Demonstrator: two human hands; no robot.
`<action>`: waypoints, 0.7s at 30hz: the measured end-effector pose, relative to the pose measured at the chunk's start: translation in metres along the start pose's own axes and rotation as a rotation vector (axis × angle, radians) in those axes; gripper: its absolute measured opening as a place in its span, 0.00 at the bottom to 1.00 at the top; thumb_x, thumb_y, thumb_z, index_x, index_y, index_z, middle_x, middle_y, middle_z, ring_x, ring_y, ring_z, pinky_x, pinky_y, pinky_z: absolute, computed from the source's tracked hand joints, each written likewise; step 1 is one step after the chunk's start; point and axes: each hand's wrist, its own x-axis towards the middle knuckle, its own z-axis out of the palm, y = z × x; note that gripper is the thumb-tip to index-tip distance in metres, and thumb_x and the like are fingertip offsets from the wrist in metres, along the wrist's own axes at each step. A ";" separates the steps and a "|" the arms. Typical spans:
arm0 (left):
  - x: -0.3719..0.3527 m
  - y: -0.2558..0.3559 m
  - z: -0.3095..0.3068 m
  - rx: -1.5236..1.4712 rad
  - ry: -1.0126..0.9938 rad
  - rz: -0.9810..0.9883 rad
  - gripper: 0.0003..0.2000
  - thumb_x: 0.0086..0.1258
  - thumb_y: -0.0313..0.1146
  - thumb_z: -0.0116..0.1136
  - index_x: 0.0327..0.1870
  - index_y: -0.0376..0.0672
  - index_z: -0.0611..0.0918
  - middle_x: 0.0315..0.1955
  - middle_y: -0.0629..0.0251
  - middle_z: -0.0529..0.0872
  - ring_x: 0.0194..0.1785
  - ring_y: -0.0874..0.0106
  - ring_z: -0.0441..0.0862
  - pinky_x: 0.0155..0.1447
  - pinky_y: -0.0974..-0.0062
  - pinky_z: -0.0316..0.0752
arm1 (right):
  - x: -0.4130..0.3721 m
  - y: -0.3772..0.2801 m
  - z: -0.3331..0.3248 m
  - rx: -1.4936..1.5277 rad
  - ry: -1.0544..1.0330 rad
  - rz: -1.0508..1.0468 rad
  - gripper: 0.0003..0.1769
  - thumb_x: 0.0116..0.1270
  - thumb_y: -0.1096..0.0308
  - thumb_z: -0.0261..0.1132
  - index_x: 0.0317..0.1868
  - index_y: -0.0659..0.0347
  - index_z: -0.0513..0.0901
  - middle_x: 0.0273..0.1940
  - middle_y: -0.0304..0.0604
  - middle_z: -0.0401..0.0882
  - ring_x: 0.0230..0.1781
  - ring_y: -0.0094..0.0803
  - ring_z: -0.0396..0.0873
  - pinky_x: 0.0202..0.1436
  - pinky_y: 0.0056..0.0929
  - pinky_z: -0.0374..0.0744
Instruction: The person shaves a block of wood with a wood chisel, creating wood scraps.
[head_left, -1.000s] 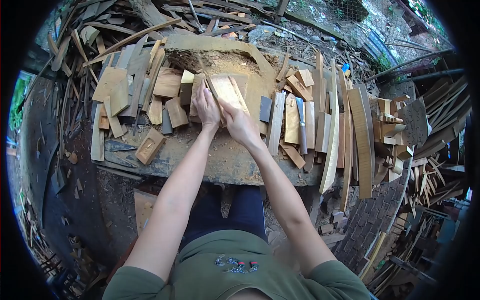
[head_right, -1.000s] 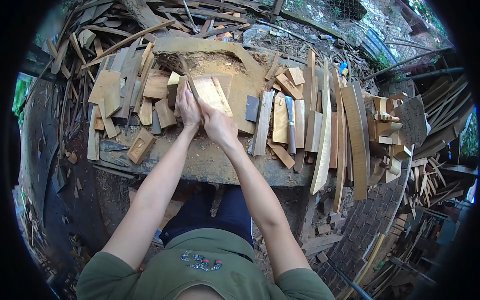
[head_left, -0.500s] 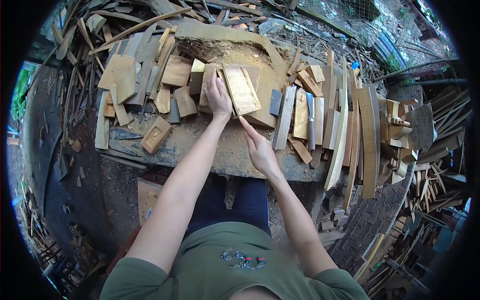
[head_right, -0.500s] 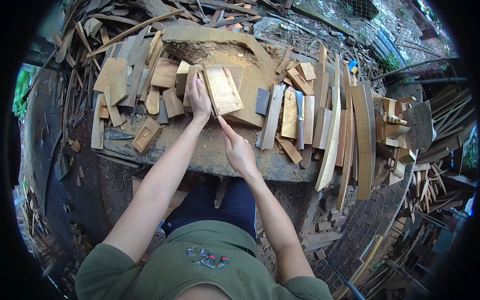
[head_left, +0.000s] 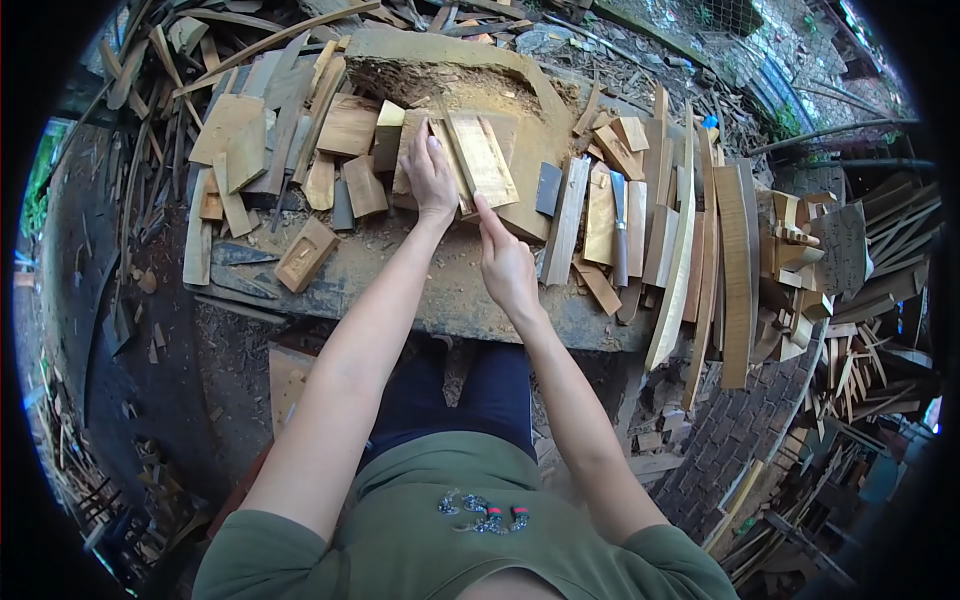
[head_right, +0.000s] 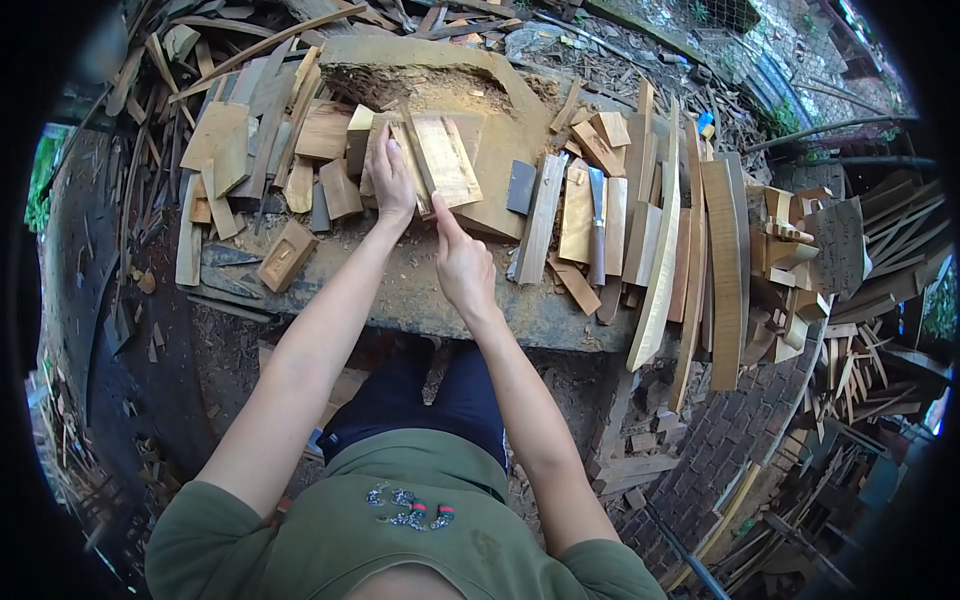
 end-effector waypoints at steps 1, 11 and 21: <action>0.000 -0.001 0.000 0.004 0.001 -0.015 0.22 0.84 0.40 0.35 0.70 0.39 0.71 0.62 0.50 0.79 0.66 0.56 0.72 0.72 0.59 0.57 | 0.004 0.001 0.005 0.029 0.091 -0.059 0.25 0.79 0.64 0.50 0.74 0.39 0.69 0.50 0.65 0.82 0.51 0.60 0.81 0.51 0.51 0.78; 0.003 -0.003 0.000 -0.002 -0.004 0.047 0.21 0.84 0.38 0.37 0.69 0.38 0.72 0.63 0.53 0.79 0.65 0.56 0.72 0.70 0.61 0.59 | -0.029 0.006 0.015 -0.050 0.111 -0.136 0.30 0.77 0.66 0.53 0.77 0.32 0.64 0.33 0.64 0.83 0.34 0.60 0.84 0.37 0.57 0.79; 0.002 0.000 -0.002 0.004 -0.015 -0.030 0.21 0.84 0.40 0.37 0.71 0.42 0.72 0.64 0.54 0.79 0.64 0.55 0.70 0.70 0.61 0.58 | -0.006 0.010 0.017 -0.102 0.179 -0.129 0.26 0.78 0.62 0.52 0.74 0.33 0.68 0.31 0.63 0.84 0.33 0.61 0.84 0.40 0.58 0.81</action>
